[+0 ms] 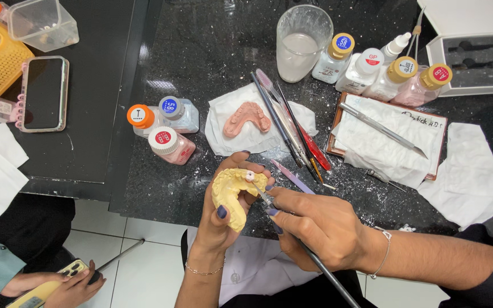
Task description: The person holds a yellow dental cast with a partial denture framework in one hand and uses a fine brush to apply and shape white ceramic material onto the denture teeth. They periodically dip the brush toward the work area, rotate the cast, and continue building up material on the tooth surfaces over the whole episode.
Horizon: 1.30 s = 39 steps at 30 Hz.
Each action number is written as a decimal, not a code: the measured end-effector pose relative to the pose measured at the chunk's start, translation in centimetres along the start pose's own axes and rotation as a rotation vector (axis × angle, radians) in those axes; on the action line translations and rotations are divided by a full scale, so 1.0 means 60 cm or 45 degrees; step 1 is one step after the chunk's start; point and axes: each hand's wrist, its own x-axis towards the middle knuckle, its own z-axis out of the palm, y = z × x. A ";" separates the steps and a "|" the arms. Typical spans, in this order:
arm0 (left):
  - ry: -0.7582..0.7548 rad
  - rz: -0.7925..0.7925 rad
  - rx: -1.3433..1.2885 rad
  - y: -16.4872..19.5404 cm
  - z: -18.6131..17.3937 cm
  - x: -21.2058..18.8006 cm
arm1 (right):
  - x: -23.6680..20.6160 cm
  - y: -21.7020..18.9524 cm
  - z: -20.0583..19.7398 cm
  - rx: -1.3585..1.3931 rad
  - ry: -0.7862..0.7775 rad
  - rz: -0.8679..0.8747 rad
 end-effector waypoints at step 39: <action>-0.001 -0.041 0.031 0.006 0.007 0.000 | -0.004 -0.002 -0.002 -0.017 0.020 0.048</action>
